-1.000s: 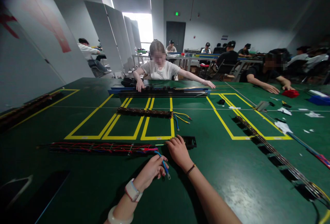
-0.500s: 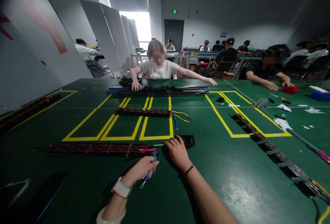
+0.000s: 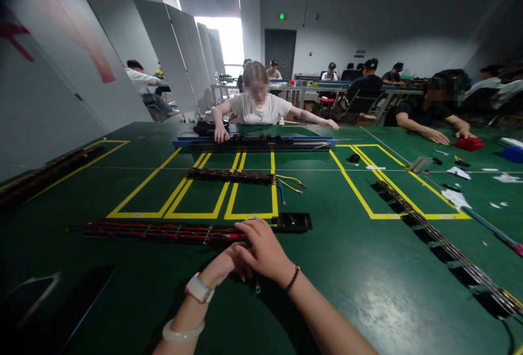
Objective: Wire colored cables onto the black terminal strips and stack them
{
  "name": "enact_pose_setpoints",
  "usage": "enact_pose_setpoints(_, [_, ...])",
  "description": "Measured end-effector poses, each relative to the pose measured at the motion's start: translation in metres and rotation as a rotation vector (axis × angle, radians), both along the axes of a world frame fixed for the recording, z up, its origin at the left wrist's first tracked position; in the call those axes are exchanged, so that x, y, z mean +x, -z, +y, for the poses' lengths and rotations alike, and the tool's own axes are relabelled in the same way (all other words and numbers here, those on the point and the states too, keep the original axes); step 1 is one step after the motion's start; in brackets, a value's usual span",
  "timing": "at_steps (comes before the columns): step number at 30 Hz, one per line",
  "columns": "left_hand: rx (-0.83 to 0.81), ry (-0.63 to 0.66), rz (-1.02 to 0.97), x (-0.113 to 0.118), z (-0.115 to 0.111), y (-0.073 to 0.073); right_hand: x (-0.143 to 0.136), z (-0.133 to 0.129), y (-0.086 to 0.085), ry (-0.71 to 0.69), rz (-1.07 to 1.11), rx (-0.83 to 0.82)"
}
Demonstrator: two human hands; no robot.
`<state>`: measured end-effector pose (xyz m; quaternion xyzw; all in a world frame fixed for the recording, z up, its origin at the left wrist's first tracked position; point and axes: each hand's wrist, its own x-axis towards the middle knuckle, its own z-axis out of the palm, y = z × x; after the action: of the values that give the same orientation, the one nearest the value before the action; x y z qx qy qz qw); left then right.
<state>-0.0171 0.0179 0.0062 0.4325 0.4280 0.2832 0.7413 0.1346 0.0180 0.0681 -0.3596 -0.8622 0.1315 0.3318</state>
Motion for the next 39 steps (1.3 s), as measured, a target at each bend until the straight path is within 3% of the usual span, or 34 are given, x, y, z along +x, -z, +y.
enact_pose_setpoints(2, [0.033,-0.051,-0.061,-0.003,0.000,-0.001,-0.014,-0.008,-0.008,-0.095,-0.009,0.006])
enact_pose_setpoints(4, [0.034,-0.046,-0.021,-0.004,0.000,-0.002,-0.022,-0.009,-0.012,-0.092,-0.013,0.014])
enact_pose_setpoints(7, [-0.027,0.011,0.055,0.001,0.001,-0.003,-0.016,0.002,-0.012,0.091,0.027,-0.027])
enact_pose_setpoints(10, [-0.057,0.031,0.086,0.006,0.001,-0.003,0.011,0.022,-0.011,0.301,0.045,-0.061])
enact_pose_setpoints(12, [-0.065,0.050,0.088,0.007,0.001,-0.004,0.032,0.033,-0.008,0.369,-0.026,-0.061])
enact_pose_setpoints(17, [-0.074,0.072,0.044,0.009,0.000,-0.007,0.064,0.042,0.014,0.348,-0.320,-0.034])
enact_pose_setpoints(23, [-0.101,0.034,-0.017,0.009,-0.004,-0.014,0.064,0.044,0.037,0.330,-0.436,-0.107])
enact_pose_setpoints(30, [-0.147,0.020,-0.075,0.017,-0.007,-0.007,0.055,0.043,0.032,0.298,-0.492,-0.064])
enact_pose_setpoints(34, [-0.182,-0.036,-0.143,0.027,-0.009,0.001,0.048,0.029,0.025,0.289,-0.476,-0.056])
enact_pose_setpoints(39, [-0.246,-0.106,-0.294,0.035,-0.013,0.001,0.038,0.006,0.024,0.325,-0.484,-0.074])
